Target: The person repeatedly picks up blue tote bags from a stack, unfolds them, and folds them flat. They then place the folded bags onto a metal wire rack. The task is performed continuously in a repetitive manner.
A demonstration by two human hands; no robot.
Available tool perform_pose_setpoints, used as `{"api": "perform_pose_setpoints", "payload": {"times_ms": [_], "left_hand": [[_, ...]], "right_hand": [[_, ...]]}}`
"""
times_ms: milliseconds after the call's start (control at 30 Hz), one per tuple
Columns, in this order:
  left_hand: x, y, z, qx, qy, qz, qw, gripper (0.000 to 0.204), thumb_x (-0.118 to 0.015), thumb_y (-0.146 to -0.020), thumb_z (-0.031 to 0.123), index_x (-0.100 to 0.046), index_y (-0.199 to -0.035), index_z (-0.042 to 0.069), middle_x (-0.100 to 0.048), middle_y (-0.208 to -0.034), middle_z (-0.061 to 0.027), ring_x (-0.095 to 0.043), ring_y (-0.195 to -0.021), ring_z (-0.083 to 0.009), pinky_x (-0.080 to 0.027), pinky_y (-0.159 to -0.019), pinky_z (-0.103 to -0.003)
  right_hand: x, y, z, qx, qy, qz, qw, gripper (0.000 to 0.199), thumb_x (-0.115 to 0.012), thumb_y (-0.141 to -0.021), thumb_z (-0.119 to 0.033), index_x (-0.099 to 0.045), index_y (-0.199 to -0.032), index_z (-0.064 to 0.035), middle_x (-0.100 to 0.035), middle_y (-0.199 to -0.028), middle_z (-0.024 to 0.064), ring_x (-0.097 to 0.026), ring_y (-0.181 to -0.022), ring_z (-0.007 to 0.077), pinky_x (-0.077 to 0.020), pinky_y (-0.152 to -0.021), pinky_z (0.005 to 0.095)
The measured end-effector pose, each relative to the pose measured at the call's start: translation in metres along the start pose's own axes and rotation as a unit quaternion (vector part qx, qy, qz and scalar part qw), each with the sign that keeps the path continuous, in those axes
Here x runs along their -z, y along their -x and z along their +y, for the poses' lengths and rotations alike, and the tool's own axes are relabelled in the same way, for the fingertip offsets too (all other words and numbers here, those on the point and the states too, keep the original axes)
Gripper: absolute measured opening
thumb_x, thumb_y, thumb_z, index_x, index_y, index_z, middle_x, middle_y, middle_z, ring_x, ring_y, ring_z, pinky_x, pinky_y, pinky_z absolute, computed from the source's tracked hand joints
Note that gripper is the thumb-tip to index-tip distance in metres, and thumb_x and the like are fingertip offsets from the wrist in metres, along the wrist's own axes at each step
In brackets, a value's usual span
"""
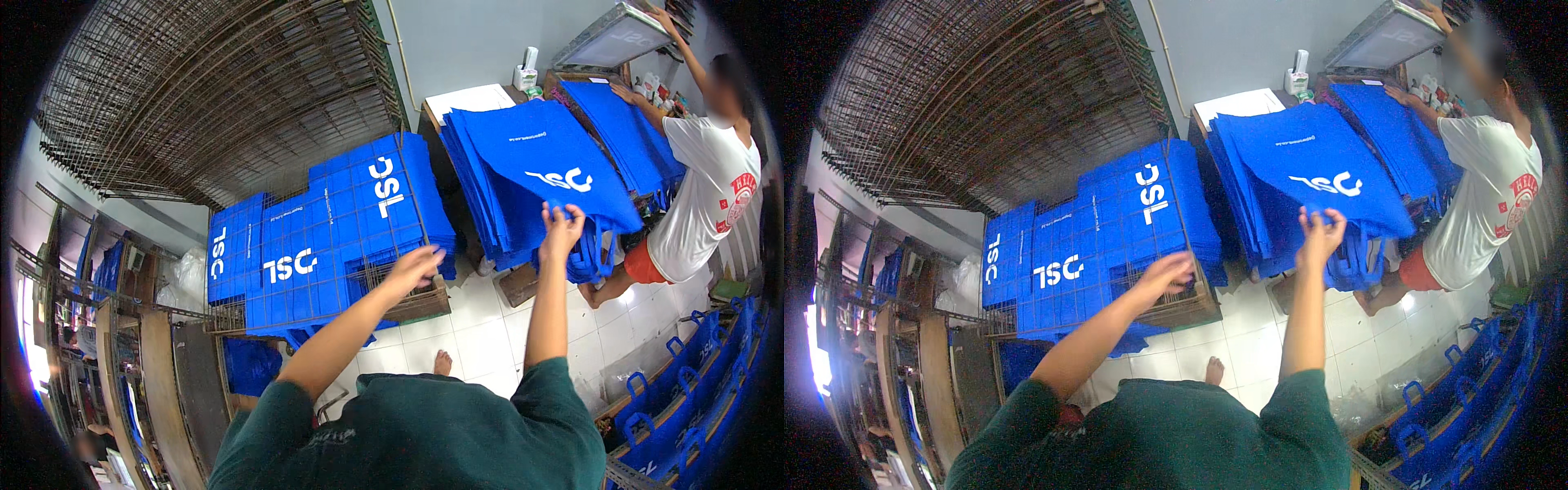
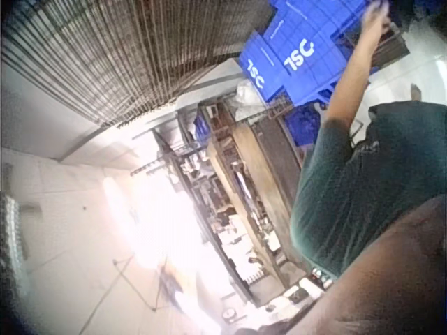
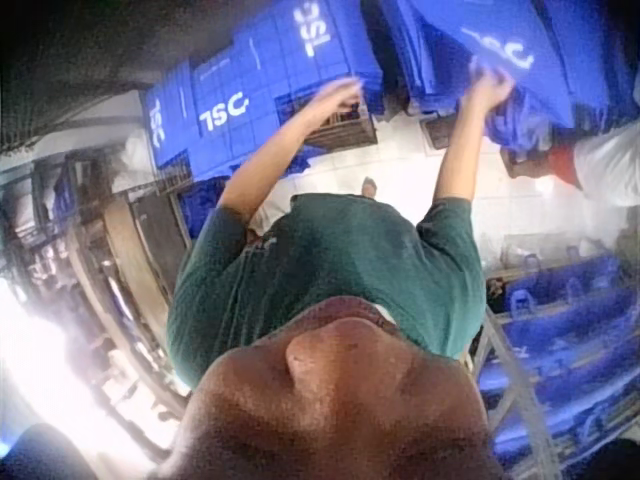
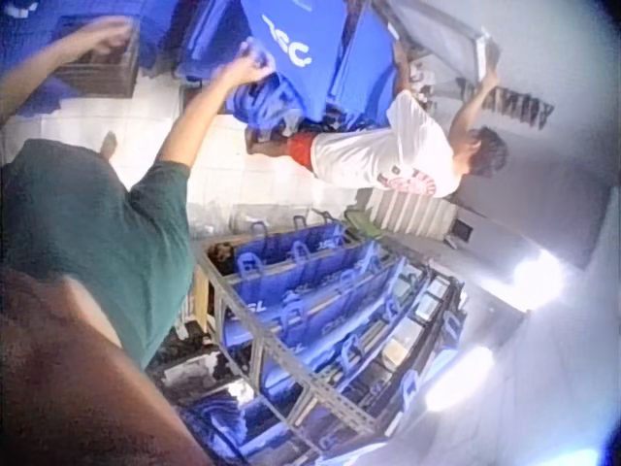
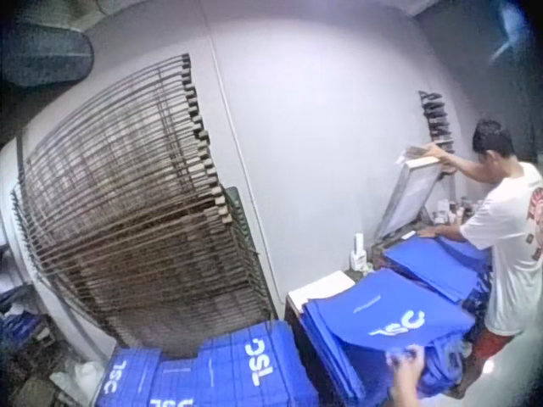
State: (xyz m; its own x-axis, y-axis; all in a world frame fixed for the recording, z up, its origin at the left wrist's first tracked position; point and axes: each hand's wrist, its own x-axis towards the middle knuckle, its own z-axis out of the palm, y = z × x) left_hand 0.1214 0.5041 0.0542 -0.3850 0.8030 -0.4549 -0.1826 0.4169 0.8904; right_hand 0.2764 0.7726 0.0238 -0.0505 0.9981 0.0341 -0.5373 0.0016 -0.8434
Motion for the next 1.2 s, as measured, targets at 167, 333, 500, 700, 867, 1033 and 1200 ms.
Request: {"api": "perform_pose_setpoints", "payload": {"times_ms": [167, 333, 500, 700, 867, 1033, 1200], "left_hand": [[-0.072, -0.083, 0.059, -0.009, 0.155, -0.024, 0.988, 0.046, -0.059, -0.081, 0.035, -0.052, -0.113, 0.003, -0.057, -0.108, -0.0123, -0.055, -0.097, -0.0231, -0.044, -0.082, -0.037], [-0.063, -0.070, 0.083, -0.134, 0.149, -0.002, 0.980, 0.031, -0.056, -0.077, 0.003, -0.054, -0.107, 0.002, -0.061, -0.096, -0.0126, -0.060, -0.084, -0.0231, -0.049, -0.075, -0.037], [0.040, -0.006, 0.103, -0.127, 0.207, -0.074, 0.967, 0.040, -0.055, -0.077, 0.001, -0.049, -0.116, 0.005, -0.060, -0.101, -0.0117, -0.062, -0.086, -0.0230, -0.052, -0.077, -0.037], [0.175, 0.102, 0.087, -0.172, 0.184, -0.038, 0.967, 0.052, -0.056, -0.077, 0.002, -0.041, -0.126, 0.006, -0.056, -0.112, -0.0129, -0.058, -0.097, -0.0227, -0.048, -0.084, -0.037], [0.288, 0.203, 0.048, -0.179, 0.152, 0.014, 0.972, 0.065, -0.057, -0.075, 0.001, -0.032, -0.135, 0.007, -0.051, -0.123, -0.0113, -0.053, -0.108, -0.0213, -0.042, -0.092, -0.035], [0.377, 0.289, -0.004, -0.192, 0.168, 0.079, 0.964, 0.071, -0.061, -0.074, 0.003, -0.030, -0.137, 0.012, -0.049, -0.125, -0.0108, -0.051, -0.109, -0.0211, -0.041, -0.094, -0.034], [0.442, 0.344, -0.048, -0.249, 0.206, 0.140, 0.936, 0.071, -0.061, -0.074, 0.002, -0.028, -0.137, 0.009, -0.049, -0.123, -0.0105, -0.051, -0.109, -0.0196, -0.041, -0.093, -0.034]], "right_hand": [[-0.010, 0.144, 0.016, 0.080, 0.169, -0.100, 0.977, 0.014, -0.056, -0.081, 0.002, -0.045, -0.086, -0.0039, -0.051, -0.090, 0.0072, -0.060, -0.083, 0.0222, -0.0498, -0.069, 0.0285], [0.076, 0.247, 0.065, -0.089, 0.216, -0.379, 0.895, 0.019, -0.054, -0.087, -0.018, -0.046, -0.097, -0.0044, -0.054, -0.109, 0.0160, -0.057, -0.097, 0.0278, -0.0440, -0.084, 0.0348], [0.161, 0.243, 0.058, -0.463, -0.245, -0.164, 0.836, 0.077, -0.039, -0.072, -0.074, -0.046, -0.125, -0.0181, -0.047, -0.126, 0.0151, -0.044, -0.115, 0.0326, -0.0402, -0.089, 0.0477], [0.066, 0.196, 0.032, -0.370, -0.028, -0.276, 0.887, 0.064, -0.059, -0.069, -0.014, -0.038, -0.130, -0.0079, -0.052, -0.119, 0.0085, -0.050, -0.106, 0.0245, -0.0378, -0.095, 0.0337], [-0.081, 0.264, 0.002, -0.251, 0.043, -0.339, 0.905, 0.078, -0.055, -0.055, 0.002, -0.035, -0.131, -0.0037, -0.052, -0.118, 0.0098, -0.050, -0.107, 0.0253, -0.0373, -0.095, 0.0345], [-0.182, 0.315, 0.013, -0.209, 0.068, -0.423, 0.879, 0.087, -0.054, -0.049, 0.001, -0.032, -0.133, -0.0034, -0.051, -0.118, 0.0101, -0.049, -0.109, 0.0245, -0.0356, -0.097, 0.0348], [-0.243, 0.370, 0.034, -0.191, 0.084, -0.443, 0.872, 0.084, -0.054, -0.051, 0.001, -0.034, -0.132, -0.0036, -0.051, -0.118, 0.0102, -0.049, -0.109, 0.0249, -0.0353, -0.097, 0.0352]]}}
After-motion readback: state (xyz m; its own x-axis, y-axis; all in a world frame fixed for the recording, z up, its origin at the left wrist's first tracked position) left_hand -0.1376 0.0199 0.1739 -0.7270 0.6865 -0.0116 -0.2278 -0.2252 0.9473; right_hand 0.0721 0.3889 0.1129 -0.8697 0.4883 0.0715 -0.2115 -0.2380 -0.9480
